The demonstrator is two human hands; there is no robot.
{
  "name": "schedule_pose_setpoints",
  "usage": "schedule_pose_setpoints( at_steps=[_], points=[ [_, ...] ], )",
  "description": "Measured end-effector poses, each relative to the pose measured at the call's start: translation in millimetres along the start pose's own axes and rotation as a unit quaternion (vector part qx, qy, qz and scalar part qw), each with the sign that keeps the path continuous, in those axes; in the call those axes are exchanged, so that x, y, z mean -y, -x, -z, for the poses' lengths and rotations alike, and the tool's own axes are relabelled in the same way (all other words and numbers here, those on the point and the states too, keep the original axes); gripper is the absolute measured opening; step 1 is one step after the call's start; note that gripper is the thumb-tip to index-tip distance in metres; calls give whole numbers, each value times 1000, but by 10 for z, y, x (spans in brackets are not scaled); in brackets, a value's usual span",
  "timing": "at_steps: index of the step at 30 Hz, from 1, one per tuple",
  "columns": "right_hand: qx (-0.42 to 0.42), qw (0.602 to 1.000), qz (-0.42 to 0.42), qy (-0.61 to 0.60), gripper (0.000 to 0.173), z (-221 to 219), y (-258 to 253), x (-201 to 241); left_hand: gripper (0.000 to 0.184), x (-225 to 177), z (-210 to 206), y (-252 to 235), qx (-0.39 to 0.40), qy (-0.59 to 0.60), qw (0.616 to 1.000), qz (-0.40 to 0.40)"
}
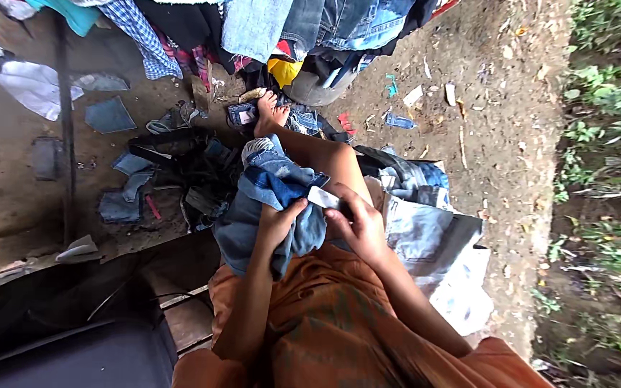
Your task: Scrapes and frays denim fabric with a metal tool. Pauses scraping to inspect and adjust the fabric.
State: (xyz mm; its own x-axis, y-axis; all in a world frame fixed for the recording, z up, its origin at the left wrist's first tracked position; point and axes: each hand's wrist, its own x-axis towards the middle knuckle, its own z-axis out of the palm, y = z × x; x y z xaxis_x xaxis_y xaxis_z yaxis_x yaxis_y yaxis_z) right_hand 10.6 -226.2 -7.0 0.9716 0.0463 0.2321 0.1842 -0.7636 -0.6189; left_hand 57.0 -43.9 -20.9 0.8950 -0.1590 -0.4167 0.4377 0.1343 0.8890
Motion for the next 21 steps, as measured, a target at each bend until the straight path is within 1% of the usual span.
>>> schedule_pose_setpoints(
  at_steps=[2,4,7,10,12,14,15,16,18,21],
  points=[
    [41,998,30,45,42,-55,-64,-1,37,15,2,-1,4,-7,1000,-15],
    [80,995,30,57,41,-122,-103,-54,38,30,18,1,6,3,1000,-18],
    [90,995,16,48,38,-185,-109,-126,37,30,35,-9,11,-6,1000,-9],
    [47,998,-10,48,31,-192,-87,-189,38,26,0,-23,8,-26,1000,4],
    [5,997,-65,35,31,-90,-132,-309,40,21,-4,-20,6,-28,999,15],
    [-24,992,-119,-29,35,71,-193,-449,37,16,-1,-17,-2,-23,1000,22],
    [-32,990,-124,-65,36,135,-205,-464,36,13,2,-17,-5,-22,999,24],
    [-28,988,-117,-92,37,179,-200,-436,35,8,1,-22,-8,-22,999,24],
    [18,991,-79,-105,38,210,-149,-311,37,7,-8,-33,-12,-22,999,20],
    [78,996,-31,-37,43,64,-49,-153,40,0,-3,-33,-5,-19,1000,16]
  ],
)
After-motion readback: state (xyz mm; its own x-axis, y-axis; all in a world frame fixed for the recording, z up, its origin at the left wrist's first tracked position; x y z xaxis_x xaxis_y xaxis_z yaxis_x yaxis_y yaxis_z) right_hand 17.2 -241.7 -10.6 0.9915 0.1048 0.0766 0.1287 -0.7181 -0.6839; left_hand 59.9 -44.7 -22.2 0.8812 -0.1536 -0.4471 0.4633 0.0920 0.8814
